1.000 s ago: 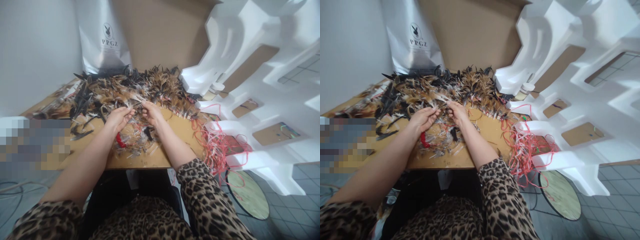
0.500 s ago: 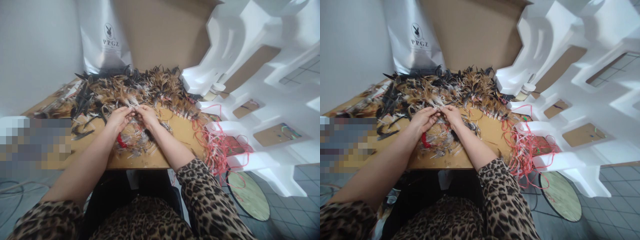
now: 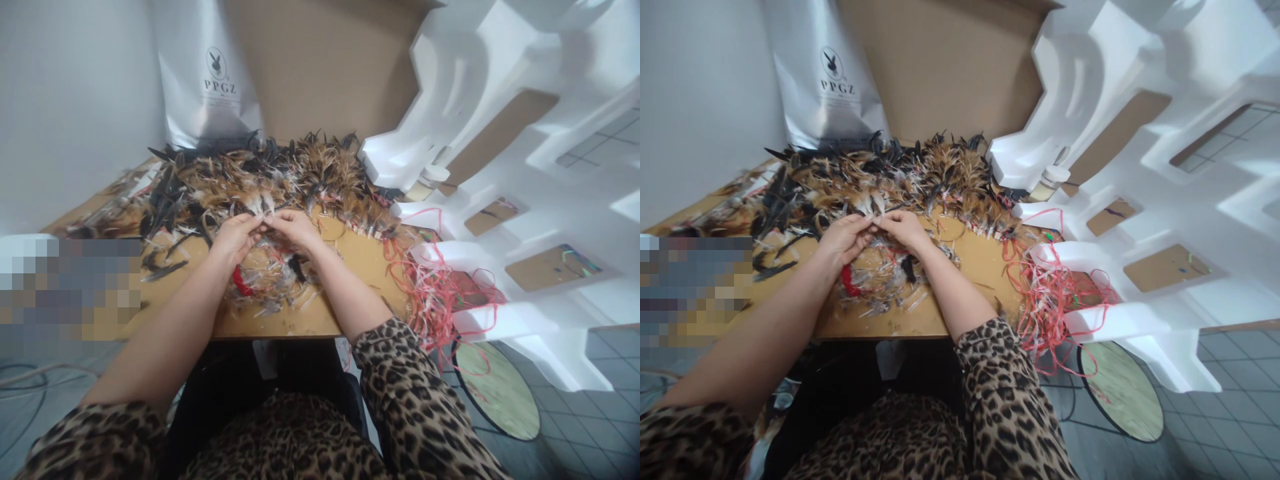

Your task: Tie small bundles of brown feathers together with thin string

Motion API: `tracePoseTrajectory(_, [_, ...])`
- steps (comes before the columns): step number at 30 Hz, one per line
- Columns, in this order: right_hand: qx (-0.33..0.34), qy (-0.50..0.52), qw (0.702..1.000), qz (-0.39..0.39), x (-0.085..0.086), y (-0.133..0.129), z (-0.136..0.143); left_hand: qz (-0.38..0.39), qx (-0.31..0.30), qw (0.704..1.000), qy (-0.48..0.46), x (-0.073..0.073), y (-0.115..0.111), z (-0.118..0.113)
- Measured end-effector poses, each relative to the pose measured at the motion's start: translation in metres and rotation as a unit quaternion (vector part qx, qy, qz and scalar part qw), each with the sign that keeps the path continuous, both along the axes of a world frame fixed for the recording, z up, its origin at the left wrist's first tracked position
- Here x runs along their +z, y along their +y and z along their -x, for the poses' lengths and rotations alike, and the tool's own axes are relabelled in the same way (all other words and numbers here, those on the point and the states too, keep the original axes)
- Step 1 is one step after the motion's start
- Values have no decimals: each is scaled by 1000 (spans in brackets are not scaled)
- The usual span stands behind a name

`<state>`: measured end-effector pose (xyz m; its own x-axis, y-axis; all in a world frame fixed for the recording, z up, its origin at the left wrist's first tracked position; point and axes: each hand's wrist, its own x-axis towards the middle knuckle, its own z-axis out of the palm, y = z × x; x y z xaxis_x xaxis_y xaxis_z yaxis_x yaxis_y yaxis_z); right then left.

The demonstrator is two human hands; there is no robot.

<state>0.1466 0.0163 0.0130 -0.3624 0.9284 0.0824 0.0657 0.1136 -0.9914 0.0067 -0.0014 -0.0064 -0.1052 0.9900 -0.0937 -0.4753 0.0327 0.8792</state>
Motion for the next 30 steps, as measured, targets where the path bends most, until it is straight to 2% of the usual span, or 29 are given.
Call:
tracePoseTrajectory(8, [-23, 42, 999, 23, -4, 10, -3, 13, -8, 999, 52, 7, -6, -4])
tracePoseTrajectory(16, [-84, 24, 995, -37, -6, 10, 0, 9, -23, 999, 35, 4, -6, -2])
tracePoseTrajectory(20, [-76, -31, 988, -127, -9, 9, 3, 2, -26, 1000, 16, 2, -4, -2])
tracePoseTrajectory(24, [-64, -123, 960, -244, -11, 6, 4, 7, -13, 1000, -1, 2, -3, -4])
tracePoseTrajectory(30, [-67, -168, 944, -274, -11, 4, 3, 7, 7, 1000, 12, 6, -5, -7])
